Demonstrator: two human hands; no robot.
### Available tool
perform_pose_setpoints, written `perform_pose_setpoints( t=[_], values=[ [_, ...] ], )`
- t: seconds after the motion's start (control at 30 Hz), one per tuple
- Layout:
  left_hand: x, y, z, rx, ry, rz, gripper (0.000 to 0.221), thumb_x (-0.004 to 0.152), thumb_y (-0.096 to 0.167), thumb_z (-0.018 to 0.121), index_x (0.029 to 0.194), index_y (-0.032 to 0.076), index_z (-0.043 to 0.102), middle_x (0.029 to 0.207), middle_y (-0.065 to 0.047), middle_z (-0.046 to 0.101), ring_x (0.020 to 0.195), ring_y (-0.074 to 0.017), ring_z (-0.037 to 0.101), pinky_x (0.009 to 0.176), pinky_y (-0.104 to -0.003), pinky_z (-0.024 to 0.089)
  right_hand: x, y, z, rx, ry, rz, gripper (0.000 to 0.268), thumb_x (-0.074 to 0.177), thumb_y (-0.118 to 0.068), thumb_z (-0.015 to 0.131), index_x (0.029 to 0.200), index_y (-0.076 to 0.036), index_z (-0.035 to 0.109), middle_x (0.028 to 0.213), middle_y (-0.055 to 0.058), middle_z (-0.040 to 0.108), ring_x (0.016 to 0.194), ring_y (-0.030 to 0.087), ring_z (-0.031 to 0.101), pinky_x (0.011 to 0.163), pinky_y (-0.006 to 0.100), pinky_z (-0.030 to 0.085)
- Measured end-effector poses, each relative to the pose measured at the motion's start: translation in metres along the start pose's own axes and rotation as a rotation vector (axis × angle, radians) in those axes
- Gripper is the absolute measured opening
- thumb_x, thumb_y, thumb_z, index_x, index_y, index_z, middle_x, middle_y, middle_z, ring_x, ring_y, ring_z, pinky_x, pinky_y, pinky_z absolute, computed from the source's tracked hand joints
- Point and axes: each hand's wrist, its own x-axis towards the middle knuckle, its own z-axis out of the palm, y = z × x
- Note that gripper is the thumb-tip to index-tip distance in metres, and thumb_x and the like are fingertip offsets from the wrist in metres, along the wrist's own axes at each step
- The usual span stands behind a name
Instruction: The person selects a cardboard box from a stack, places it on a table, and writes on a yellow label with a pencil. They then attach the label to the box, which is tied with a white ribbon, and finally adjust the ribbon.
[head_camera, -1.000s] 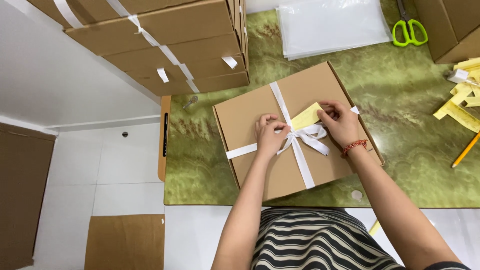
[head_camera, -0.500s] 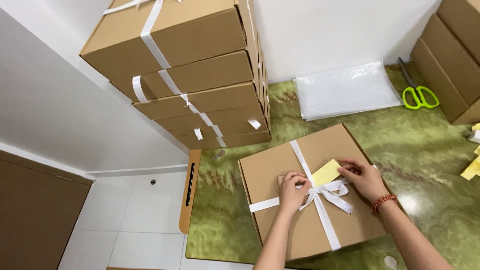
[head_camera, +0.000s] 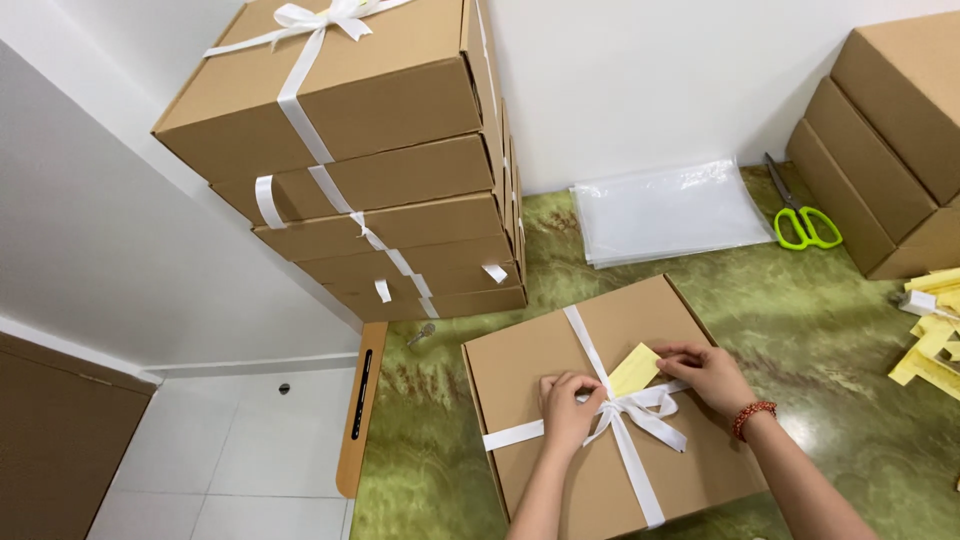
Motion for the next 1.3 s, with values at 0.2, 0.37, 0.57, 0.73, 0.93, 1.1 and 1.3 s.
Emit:
perform_pose_setpoints(
  t=[0.2, 0.37, 0.57, 0.73, 0.93, 1.1, 1.3],
  values=[
    [-0.002, 0.000, -0.004, -0.081, -0.019, -0.047, 0.013, 0.098, 0.037, 0.076, 0.105, 0.027, 0.079, 0.106, 0.004, 0.076, 0.115, -0.0248, 0.055, 0.107, -0.041, 0.040, 0.013, 0.022, 0.003, -0.366, 0.051, -0.047, 0.035, 0.083, -0.032, 0.089, 0.117, -0.026, 0.088, 0.101, 0.000, 0.088, 0.107, 0.024, 0.078, 0.099, 0.040, 0.055],
    [-0.002, -0.005, -0.004, -0.113, -0.033, -0.050, 0.016, 0.097, 0.037, 0.076, 0.111, 0.031, 0.076, 0.106, 0.007, 0.077, 0.116, -0.0245, 0.055, 0.108, -0.042, 0.040, 0.021, 0.040, -0.001, -0.317, 0.006, -0.083, 0.035, 0.084, -0.025, 0.088, 0.118, -0.023, 0.085, 0.100, -0.003, 0.085, 0.099, 0.015, 0.073, 0.094, 0.033, 0.055],
    [0.000, 0.007, -0.013, -0.144, -0.065, -0.082, 0.037, 0.094, 0.030, 0.076, 0.130, 0.029, 0.069, 0.109, 0.006, 0.079, 0.118, -0.0282, 0.055, 0.111, -0.046, 0.040, 0.013, 0.033, -0.003, -0.224, -0.059, -0.144, 0.030, 0.085, -0.016, 0.085, 0.116, -0.017, 0.084, 0.095, -0.001, 0.082, 0.088, 0.009, 0.066, 0.086, 0.028, 0.056],
    [-0.002, 0.007, -0.017, -0.158, -0.081, -0.080, 0.040, 0.097, 0.028, 0.072, 0.137, 0.027, 0.066, 0.111, 0.005, 0.080, 0.117, -0.0295, 0.054, 0.111, -0.046, 0.040, 0.015, 0.030, -0.003, -0.250, -0.084, -0.165, 0.026, 0.088, -0.013, 0.083, 0.114, -0.014, 0.085, 0.091, 0.003, 0.081, 0.086, 0.012, 0.066, 0.084, 0.029, 0.055],
    [0.000, -0.002, -0.009, -0.140, -0.071, -0.057, 0.039, 0.096, 0.027, 0.073, 0.134, 0.031, 0.068, 0.110, 0.011, 0.080, 0.114, -0.0256, 0.053, 0.110, -0.043, 0.038, 0.016, 0.032, -0.006, -0.208, -0.088, -0.166, 0.025, 0.088, -0.014, 0.086, 0.112, -0.013, 0.085, 0.092, 0.005, 0.081, 0.085, 0.011, 0.067, 0.082, 0.028, 0.056],
    [-0.001, -0.004, -0.008, -0.129, -0.069, -0.046, 0.042, 0.092, 0.028, 0.077, 0.132, 0.033, 0.069, 0.108, 0.016, 0.079, 0.115, -0.0235, 0.052, 0.110, -0.043, 0.037, 0.014, 0.030, -0.007, -0.161, -0.084, -0.161, 0.028, 0.087, -0.012, 0.085, 0.115, -0.012, 0.084, 0.093, 0.003, 0.080, 0.085, 0.009, 0.065, 0.082, 0.025, 0.056],
    [-0.004, 0.003, -0.013, -0.121, -0.092, -0.074, 0.039, 0.091, 0.027, 0.078, 0.128, 0.035, 0.070, 0.103, 0.019, 0.078, 0.114, -0.0210, 0.052, 0.110, -0.042, 0.035, 0.007, 0.024, -0.005, -0.160, -0.081, -0.164, 0.030, 0.086, -0.012, 0.086, 0.116, -0.013, 0.083, 0.093, 0.003, 0.081, 0.085, 0.009, 0.065, 0.082, 0.025, 0.056]
  ],
)
